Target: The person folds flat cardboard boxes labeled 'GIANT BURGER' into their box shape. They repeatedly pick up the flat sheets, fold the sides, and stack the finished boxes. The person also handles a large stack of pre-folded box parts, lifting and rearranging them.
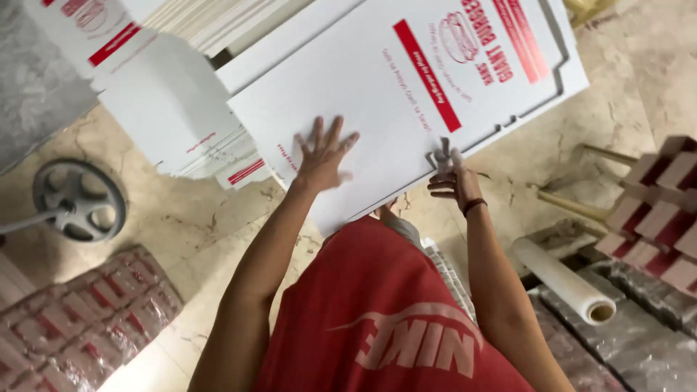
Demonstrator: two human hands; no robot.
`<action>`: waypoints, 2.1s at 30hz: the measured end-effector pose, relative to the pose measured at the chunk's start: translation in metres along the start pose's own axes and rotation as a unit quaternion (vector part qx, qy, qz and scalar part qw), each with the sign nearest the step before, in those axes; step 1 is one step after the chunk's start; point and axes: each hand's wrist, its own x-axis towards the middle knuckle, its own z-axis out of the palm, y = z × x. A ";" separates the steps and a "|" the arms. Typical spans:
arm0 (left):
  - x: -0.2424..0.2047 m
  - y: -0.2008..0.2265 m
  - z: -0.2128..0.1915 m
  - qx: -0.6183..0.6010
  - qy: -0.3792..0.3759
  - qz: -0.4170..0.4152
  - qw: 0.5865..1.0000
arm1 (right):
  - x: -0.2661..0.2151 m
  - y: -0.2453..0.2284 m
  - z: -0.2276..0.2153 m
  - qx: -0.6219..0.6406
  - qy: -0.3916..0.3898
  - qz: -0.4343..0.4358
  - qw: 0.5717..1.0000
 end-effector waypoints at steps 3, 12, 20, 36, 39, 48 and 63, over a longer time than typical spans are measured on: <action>-0.049 -0.010 0.016 0.008 -0.048 -0.023 0.999 | 0.001 0.030 0.016 0.005 -0.083 0.010 0.996; -0.069 -0.015 0.056 0.128 0.018 0.025 0.991 | -0.011 0.146 0.138 -0.375 -0.307 -0.079 0.871; -0.068 -0.018 0.045 0.058 -0.083 0.015 0.995 | -0.038 0.183 0.159 -0.128 -0.114 0.047 0.984; -0.075 -0.018 0.023 0.059 -0.113 -0.002 0.992 | -0.088 0.127 0.195 -0.032 -0.066 0.061 0.995; -0.064 -0.019 0.035 0.049 -0.114 -0.001 0.992 | -0.073 0.136 0.195 -0.033 -0.062 0.081 0.994; -0.076 -0.017 0.015 0.060 -0.127 0.002 0.990 | -0.107 0.119 0.220 -0.068 0.010 0.005 0.998; -0.036 -0.037 0.142 0.171 0.471 -0.011 0.865 | -0.094 0.146 0.226 -0.013 0.022 -0.053 0.998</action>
